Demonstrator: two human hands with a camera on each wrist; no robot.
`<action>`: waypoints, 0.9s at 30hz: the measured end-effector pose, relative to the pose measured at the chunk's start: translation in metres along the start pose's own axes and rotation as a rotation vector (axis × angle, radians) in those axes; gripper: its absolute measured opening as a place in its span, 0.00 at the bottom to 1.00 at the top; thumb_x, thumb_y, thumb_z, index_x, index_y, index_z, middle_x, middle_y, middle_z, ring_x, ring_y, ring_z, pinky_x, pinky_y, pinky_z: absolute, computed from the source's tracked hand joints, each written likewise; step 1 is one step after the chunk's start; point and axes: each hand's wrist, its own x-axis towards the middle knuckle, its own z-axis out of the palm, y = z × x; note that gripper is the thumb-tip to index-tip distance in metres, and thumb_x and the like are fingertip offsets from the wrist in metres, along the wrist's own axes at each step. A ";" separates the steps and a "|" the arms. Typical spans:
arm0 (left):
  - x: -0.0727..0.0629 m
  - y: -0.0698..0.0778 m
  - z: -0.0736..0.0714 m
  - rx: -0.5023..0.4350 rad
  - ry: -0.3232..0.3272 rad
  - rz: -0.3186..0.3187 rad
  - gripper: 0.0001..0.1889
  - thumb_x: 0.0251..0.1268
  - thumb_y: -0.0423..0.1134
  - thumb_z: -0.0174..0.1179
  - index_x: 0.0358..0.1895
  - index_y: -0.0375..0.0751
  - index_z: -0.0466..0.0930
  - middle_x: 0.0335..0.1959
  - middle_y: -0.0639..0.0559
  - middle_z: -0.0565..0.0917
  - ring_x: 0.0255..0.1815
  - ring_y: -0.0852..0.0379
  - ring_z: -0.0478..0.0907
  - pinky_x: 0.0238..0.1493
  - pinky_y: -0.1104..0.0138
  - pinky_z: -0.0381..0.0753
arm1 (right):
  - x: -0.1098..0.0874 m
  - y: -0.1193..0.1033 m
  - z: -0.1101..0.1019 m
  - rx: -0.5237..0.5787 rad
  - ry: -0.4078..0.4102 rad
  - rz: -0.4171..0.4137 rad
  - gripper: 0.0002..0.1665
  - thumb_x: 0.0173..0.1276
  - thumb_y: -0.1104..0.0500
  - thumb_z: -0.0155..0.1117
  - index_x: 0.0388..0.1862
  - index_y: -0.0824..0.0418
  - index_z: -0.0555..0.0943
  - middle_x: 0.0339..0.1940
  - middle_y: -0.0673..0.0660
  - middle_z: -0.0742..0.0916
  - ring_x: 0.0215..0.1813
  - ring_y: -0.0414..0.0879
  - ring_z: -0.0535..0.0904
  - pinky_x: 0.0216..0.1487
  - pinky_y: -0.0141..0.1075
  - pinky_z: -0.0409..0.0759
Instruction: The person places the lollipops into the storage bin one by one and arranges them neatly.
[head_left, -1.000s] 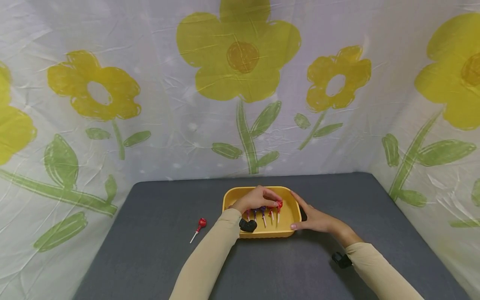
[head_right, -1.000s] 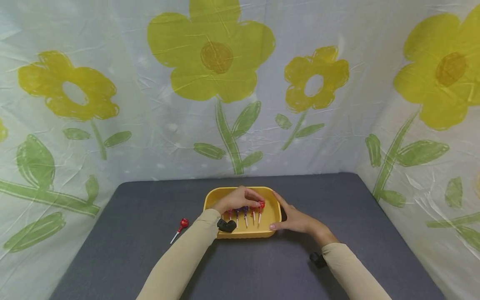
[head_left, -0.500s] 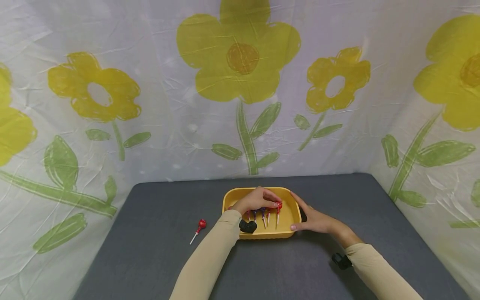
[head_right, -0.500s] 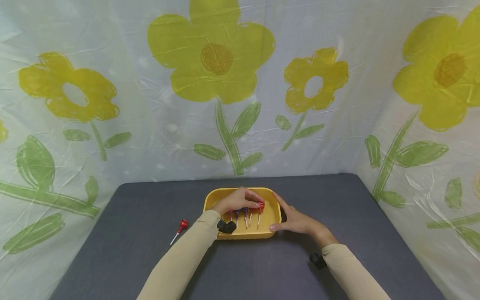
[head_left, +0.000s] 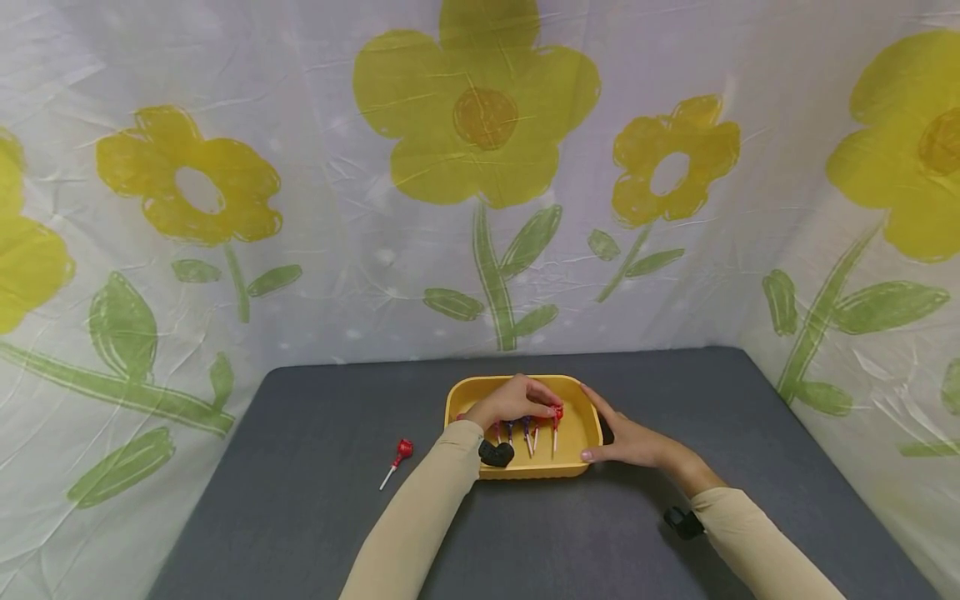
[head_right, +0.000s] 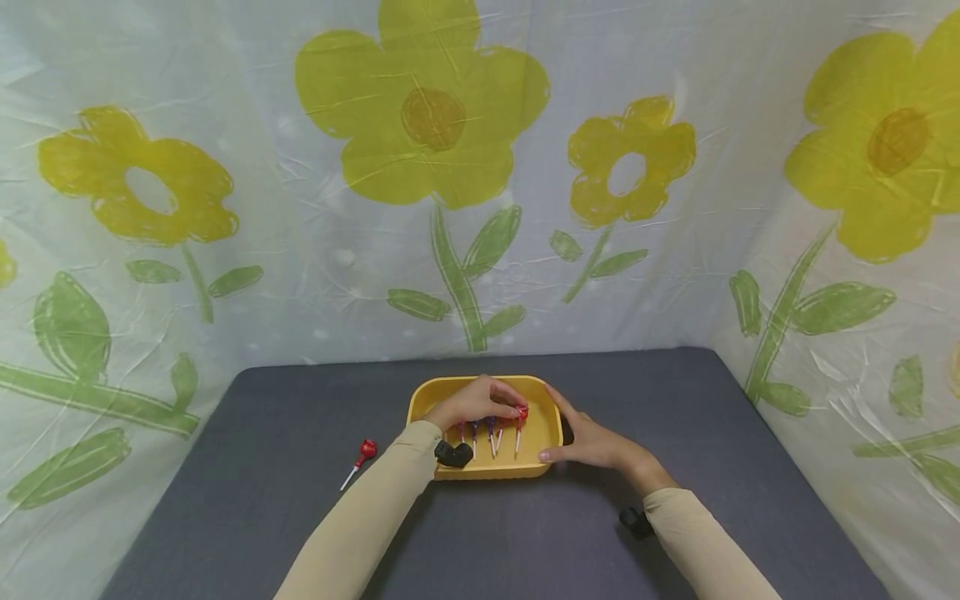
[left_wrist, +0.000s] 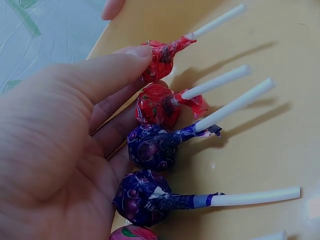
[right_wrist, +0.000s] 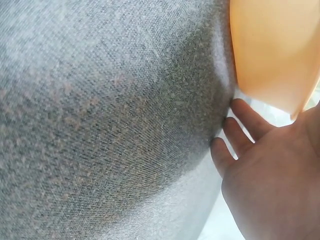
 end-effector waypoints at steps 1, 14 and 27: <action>0.000 0.000 0.000 0.005 0.002 0.000 0.13 0.67 0.38 0.64 0.52 0.42 0.86 0.50 0.47 0.89 0.44 0.62 0.86 0.49 0.72 0.83 | 0.000 0.000 0.000 0.001 0.000 0.002 0.69 0.60 0.41 0.73 0.82 0.41 0.32 0.84 0.64 0.44 0.82 0.69 0.41 0.72 0.72 0.51; 0.000 0.000 0.003 0.067 0.025 0.008 0.13 0.66 0.37 0.64 0.52 0.41 0.86 0.48 0.46 0.89 0.42 0.63 0.85 0.48 0.73 0.83 | 0.000 0.001 0.000 -0.004 0.001 0.026 0.69 0.60 0.40 0.72 0.82 0.40 0.32 0.84 0.64 0.44 0.82 0.69 0.41 0.72 0.73 0.51; 0.003 -0.002 0.003 0.102 0.036 0.004 0.11 0.66 0.35 0.64 0.49 0.41 0.87 0.46 0.48 0.90 0.38 0.65 0.83 0.45 0.73 0.82 | 0.000 0.001 0.000 -0.004 -0.001 0.030 0.69 0.60 0.39 0.72 0.81 0.38 0.31 0.84 0.62 0.43 0.82 0.69 0.41 0.72 0.72 0.51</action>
